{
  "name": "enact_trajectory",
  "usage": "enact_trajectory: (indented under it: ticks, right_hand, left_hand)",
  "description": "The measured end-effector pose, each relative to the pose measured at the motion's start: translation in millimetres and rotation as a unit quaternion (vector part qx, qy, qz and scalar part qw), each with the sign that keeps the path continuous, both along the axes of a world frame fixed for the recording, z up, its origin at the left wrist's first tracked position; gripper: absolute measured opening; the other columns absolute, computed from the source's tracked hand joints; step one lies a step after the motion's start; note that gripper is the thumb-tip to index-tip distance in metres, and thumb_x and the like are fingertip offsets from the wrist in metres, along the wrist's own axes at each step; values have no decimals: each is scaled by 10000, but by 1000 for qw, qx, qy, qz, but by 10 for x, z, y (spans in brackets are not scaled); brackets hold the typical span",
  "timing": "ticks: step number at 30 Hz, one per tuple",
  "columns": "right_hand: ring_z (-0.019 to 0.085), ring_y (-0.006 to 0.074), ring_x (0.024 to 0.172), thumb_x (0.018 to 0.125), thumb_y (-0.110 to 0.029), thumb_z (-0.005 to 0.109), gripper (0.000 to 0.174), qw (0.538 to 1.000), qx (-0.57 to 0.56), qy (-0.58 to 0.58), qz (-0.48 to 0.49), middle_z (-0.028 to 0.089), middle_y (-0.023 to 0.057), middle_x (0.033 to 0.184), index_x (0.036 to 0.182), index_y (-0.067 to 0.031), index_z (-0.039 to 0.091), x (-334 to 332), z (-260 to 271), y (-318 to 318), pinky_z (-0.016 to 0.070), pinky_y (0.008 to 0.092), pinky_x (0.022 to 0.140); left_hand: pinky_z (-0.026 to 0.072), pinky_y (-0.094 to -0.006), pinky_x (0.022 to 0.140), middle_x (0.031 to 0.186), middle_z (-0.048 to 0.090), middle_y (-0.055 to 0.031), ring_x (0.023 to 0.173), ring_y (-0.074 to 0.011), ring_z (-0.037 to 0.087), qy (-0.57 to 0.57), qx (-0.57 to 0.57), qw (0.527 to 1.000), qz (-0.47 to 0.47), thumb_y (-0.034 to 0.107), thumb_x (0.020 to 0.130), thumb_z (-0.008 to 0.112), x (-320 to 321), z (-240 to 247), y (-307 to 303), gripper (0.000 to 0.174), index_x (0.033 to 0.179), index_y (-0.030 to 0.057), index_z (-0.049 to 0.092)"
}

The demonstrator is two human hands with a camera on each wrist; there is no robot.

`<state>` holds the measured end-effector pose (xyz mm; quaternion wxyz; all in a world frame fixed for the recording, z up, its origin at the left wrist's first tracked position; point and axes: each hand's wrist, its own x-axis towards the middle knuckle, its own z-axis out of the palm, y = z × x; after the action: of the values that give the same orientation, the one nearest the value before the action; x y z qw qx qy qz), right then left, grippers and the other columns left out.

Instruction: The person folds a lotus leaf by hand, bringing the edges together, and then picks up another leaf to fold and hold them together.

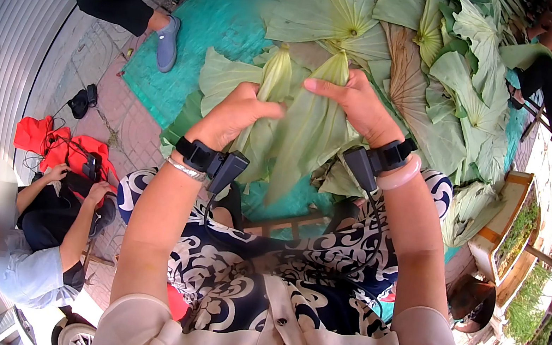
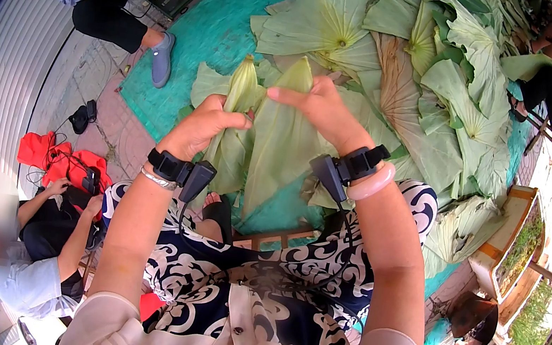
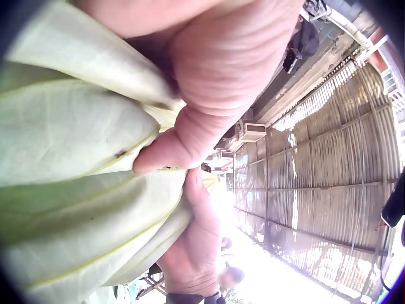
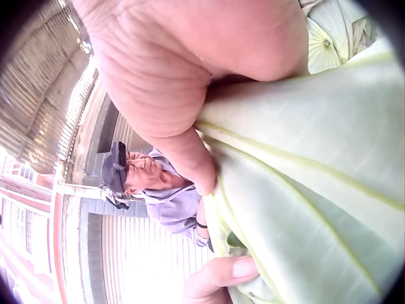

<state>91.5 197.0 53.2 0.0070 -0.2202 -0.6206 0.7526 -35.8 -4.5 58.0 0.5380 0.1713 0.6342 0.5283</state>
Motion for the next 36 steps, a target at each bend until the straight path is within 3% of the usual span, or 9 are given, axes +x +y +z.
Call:
enact_trajectory:
  ticks: [4,13,16,19,22,25,28,31,36]
  right_hand:
    - [620,127,826,785,-383,847,450,1000,13,-9,-3,680,34,901,966,1,696,-14,-136,61,495,291,784]
    - [646,161,897,785,-313,853,473,998,-21,-23,59,711,63,1007,1095,4,688,5,-1,49,501,309,846]
    - [683,138,903,853,-167,807,331,998,-14,-12,54,745,59,1025,1121,1,710,-4,-58,57,536,301,841]
    - [684,143,904,852,-147,802,309,998,-15,-19,58,747,62,1015,1106,6,715,-11,-70,77,534,299,844]
    - [680,145,897,855,-157,798,296,998,-4,-27,56,746,62,997,1087,10,721,-12,-96,80,528,299,841]
    - [637,163,925,801,-290,838,429,996,16,-57,66,707,66,1012,1087,-1,700,-13,-114,90,494,312,840]
    - [628,158,939,801,-300,838,439,995,50,-70,52,700,67,1010,1093,-3,699,-14,-195,97,490,315,847]
    - [666,145,875,856,-178,794,285,997,35,-55,46,738,56,969,1058,12,728,-11,-129,69,517,296,834]
    - [654,147,893,839,-225,808,351,998,5,-29,62,727,56,997,1089,1,710,1,-29,40,505,299,828]
  left_hand:
    - [511,-294,825,1008,687,-51,904,-145,644,-7,4,1000,10,96,821,686,9,19,0,292,1092,-13,670]
    - [519,-296,746,950,708,-66,821,-142,660,13,5,999,29,137,808,705,5,-52,-13,330,1086,-39,693]
    - [523,-297,783,1004,698,-63,873,-145,656,44,-14,999,4,105,814,709,-2,-24,-9,297,1082,-16,675]
    - [521,-299,777,988,696,-58,863,-147,656,65,-25,998,-6,108,815,709,-27,-32,-16,303,1090,-15,676]
    - [515,-296,781,975,698,-59,856,-147,655,91,-31,995,-5,118,819,706,-33,-26,-16,297,1082,-17,684]
    - [509,-287,791,977,703,-62,860,-144,654,103,-41,994,-15,129,819,705,-24,36,2,291,1067,-23,691]
    - [507,-281,799,981,706,-62,866,-140,653,114,-49,992,-21,136,817,705,-9,41,9,291,1059,-26,697]
    - [506,-281,809,984,708,-58,873,-139,653,113,-55,992,-28,139,811,712,-16,18,8,309,1069,-31,695]
    - [507,-284,805,974,706,-52,873,-135,650,126,-42,991,-35,151,810,722,8,52,24,329,1078,-38,693]
